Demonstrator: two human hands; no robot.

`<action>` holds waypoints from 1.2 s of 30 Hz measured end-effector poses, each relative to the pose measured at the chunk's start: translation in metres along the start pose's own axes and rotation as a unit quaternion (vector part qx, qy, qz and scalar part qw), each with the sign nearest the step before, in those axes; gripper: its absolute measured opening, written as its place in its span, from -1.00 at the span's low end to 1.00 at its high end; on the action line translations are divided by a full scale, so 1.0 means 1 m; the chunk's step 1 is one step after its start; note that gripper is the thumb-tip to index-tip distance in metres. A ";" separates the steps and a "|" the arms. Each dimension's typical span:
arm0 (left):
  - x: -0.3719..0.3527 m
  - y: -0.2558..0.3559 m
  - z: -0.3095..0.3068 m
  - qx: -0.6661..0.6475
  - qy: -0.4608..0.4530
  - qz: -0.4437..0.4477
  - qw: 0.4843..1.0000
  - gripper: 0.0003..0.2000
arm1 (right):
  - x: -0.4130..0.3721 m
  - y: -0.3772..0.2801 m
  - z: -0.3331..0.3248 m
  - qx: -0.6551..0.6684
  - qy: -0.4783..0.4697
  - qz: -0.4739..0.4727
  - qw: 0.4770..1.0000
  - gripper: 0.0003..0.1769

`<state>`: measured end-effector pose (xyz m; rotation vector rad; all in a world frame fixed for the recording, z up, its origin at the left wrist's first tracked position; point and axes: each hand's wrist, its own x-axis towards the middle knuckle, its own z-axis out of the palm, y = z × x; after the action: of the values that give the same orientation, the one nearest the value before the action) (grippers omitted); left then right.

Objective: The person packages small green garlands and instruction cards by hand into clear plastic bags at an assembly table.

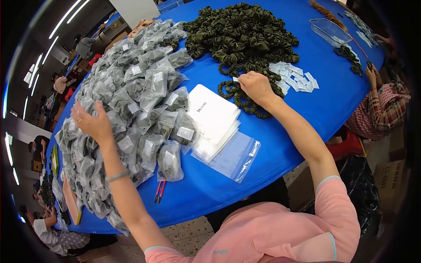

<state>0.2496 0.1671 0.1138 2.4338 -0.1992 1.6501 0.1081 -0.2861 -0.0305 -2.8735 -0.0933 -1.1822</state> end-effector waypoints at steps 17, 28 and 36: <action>-0.156 0.199 -0.044 -0.395 -0.440 0.077 0.803 -0.84 | 0.027 -0.002 -0.010 0.080 -0.146 0.129 0.978 -0.76; -0.167 0.210 -0.040 -0.387 -0.419 0.073 0.818 -0.80 | 0.102 0.113 -0.023 -0.117 0.146 0.177 0.966 -0.68; -0.170 0.209 -0.042 -0.346 -0.464 0.080 0.812 -0.79 | 0.071 0.128 0.029 -0.170 0.180 -0.046 0.968 -0.62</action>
<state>0.1028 -0.0255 -0.0113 2.3692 -0.9560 0.1487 0.1876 -0.4095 -0.0020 -2.8883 -0.0127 -1.8868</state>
